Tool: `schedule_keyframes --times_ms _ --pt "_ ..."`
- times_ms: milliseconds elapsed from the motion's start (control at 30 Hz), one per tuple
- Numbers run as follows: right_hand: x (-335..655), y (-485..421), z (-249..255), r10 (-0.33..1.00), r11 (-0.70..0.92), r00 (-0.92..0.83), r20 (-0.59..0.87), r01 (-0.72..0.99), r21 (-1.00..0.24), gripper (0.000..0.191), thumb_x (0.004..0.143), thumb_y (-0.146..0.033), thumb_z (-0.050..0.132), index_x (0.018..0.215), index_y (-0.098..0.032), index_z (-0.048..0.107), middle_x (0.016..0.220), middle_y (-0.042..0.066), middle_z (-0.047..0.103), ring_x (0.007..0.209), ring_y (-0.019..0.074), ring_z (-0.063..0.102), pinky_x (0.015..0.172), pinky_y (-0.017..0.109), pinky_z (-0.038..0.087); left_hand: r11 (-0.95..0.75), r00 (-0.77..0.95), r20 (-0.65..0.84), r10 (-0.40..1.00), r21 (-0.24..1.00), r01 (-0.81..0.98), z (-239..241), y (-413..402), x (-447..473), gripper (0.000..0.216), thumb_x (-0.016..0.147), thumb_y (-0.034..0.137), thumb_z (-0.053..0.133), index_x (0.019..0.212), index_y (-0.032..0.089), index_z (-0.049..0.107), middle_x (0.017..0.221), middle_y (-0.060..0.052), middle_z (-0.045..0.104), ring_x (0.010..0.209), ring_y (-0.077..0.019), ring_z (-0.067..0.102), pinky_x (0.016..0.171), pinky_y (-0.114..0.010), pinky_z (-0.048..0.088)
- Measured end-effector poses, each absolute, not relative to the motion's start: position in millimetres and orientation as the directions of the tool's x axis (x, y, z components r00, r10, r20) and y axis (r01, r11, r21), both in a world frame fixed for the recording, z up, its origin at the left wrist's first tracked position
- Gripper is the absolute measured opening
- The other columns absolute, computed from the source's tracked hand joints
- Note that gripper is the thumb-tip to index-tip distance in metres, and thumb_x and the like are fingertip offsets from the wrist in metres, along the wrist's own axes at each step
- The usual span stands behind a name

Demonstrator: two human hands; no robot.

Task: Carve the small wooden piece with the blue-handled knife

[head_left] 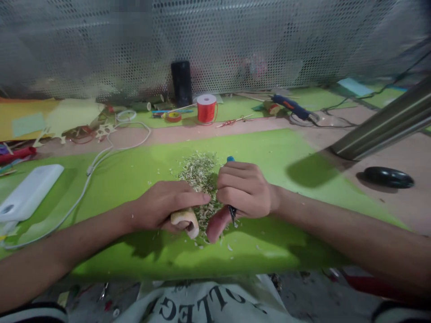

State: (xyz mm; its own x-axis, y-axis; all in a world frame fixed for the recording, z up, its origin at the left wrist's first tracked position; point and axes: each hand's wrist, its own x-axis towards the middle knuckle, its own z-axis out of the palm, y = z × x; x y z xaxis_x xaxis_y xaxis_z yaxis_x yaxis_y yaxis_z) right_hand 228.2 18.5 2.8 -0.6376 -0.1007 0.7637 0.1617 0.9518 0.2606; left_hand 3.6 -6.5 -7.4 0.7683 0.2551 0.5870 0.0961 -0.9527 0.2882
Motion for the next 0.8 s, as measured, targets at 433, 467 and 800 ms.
schedule_keyframes --times_ms 433,467,800 --pt "228.4 19.5 0.7 -0.041 0.952 -0.663 0.747 0.202 0.231 0.051 0.093 -0.06 0.042 0.06 -0.021 0.044 0.057 -0.004 0.04 0.055 0.0111 0.037 0.051 0.027 0.03 -0.989 0.815 0.563 0.134 0.122 0.079 0.1 -18.3 10.5 0.035 0.101 0.038 0.031 0.115 0.012 0.049 0.08 -0.007 0.07 0.068 -0.0161 0.063 0.06 -0.027 0.05" --pt "228.4 18.9 1.3 -0.041 0.951 -0.664 0.747 0.204 0.234 0.051 0.094 -0.059 0.042 0.06 -0.021 0.044 0.057 -0.004 0.04 0.055 0.011 0.036 0.051 0.027 0.03 -0.989 0.809 0.573 0.134 0.129 0.072 -0.1 -19.0 10.3 0.033 0.101 0.038 0.03 0.112 0.013 0.049 0.082 -0.008 0.07 0.07 -0.0162 0.064 0.062 -0.028 0.051" --pt "225.2 18.2 0.7 0.213 0.975 -0.601 0.77 0.074 -0.212 0.054 0.081 -0.069 0.055 0.062 -0.021 0.039 0.053 -0.008 0.039 0.048 0.0066 0.033 0.047 0.023 0.026 -0.998 0.823 0.567 0.031 -0.029 0.057 3.9 -18.4 9.7 0.019 0.098 0.024 0.04 0.09 0.015 0.054 0.081 -0.008 0.07 0.064 -0.0162 0.062 0.058 -0.029 0.051"
